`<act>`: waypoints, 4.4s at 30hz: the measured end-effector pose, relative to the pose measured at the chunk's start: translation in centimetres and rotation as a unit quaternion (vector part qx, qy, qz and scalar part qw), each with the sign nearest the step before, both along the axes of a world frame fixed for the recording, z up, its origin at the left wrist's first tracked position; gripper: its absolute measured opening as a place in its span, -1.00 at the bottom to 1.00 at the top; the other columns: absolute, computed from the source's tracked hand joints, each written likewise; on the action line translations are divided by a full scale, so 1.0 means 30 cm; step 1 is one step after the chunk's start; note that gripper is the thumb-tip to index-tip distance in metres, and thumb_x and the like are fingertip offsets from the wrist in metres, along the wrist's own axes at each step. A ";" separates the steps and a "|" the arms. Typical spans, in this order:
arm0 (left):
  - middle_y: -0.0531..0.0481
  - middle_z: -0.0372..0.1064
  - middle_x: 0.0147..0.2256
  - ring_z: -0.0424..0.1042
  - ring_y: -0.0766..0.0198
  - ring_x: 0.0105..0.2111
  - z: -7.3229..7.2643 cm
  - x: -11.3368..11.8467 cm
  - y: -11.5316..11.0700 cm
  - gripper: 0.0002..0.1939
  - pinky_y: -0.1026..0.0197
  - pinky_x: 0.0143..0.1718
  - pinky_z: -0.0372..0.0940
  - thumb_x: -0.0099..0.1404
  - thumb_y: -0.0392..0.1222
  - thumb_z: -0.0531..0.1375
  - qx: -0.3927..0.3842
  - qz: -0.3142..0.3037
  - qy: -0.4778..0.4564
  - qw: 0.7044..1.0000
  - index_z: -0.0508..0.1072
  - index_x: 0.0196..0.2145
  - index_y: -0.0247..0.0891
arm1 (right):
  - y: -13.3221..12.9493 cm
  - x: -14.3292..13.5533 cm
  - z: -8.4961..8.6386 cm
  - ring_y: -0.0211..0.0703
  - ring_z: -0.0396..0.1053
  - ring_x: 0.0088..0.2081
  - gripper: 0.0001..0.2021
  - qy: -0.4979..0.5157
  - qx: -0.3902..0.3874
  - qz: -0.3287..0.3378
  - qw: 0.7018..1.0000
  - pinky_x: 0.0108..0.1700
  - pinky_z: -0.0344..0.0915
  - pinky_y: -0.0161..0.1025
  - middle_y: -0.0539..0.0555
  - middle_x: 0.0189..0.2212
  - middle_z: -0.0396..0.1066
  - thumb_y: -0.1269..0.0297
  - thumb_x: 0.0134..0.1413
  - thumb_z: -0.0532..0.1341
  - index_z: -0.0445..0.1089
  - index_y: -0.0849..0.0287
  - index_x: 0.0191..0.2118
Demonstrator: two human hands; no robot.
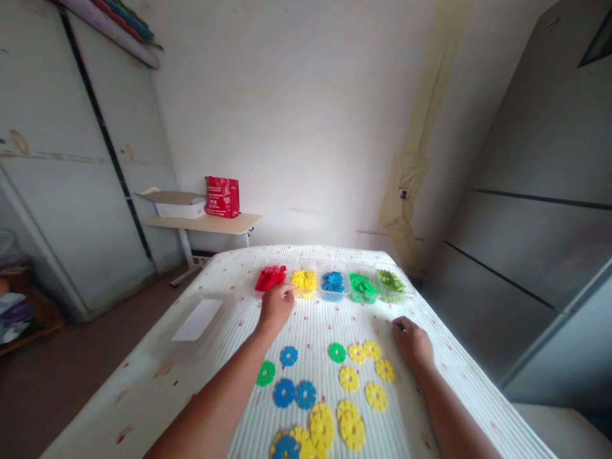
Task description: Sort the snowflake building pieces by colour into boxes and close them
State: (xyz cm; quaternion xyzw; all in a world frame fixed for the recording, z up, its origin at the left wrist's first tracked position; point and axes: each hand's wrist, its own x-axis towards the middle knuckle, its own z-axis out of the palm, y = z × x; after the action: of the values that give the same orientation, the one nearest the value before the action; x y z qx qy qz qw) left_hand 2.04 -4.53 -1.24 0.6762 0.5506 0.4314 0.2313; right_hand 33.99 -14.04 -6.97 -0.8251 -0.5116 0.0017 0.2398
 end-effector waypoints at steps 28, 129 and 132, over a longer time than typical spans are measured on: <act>0.11 0.34 -0.69 0.35 0.28 -0.63 -0.221 -0.332 -0.178 -0.67 0.31 -0.59 0.21 0.02 -0.06 0.03 -0.075 0.057 -0.039 0.995 0.48 -0.38 -0.28 | -0.023 -0.124 0.046 -0.13 0.33 -0.26 -0.74 -0.034 0.013 0.115 0.993 -0.26 0.18 -0.29 0.09 -0.30 0.43 0.19 0.04 0.03 0.43 0.13 -0.30; -0.05 0.35 -0.24 0.36 0.18 -0.20 -0.128 0.359 -0.206 -0.76 0.22 -0.18 0.22 -0.06 -0.28 0.17 -0.063 -0.245 0.189 0.949 0.47 -0.34 -0.22 | 0.021 0.051 -0.016 -0.24 0.33 -0.33 -0.76 -0.041 -0.014 -0.022 0.999 -0.41 0.06 -0.37 0.07 -0.28 0.39 0.32 0.03 -0.01 0.39 0.15 -0.32; 0.02 0.38 -0.34 0.38 0.26 -0.30 -0.147 0.356 -0.237 -0.76 0.27 -0.26 0.23 -0.07 -0.36 0.14 -0.070 -0.248 0.167 0.952 0.45 -0.37 -0.22 | 0.022 0.052 -0.015 -0.23 0.33 -0.33 -0.76 -0.036 -0.017 -0.029 0.999 -0.41 0.06 -0.37 0.08 -0.28 0.40 0.32 0.03 -0.01 0.40 0.15 -0.31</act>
State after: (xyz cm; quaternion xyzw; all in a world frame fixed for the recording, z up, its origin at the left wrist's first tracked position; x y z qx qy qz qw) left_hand 12.70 -11.64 -5.64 0.8358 0.4250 0.2023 0.2825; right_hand 35.55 -13.38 -7.41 -0.8429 -0.4962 -0.0264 0.2067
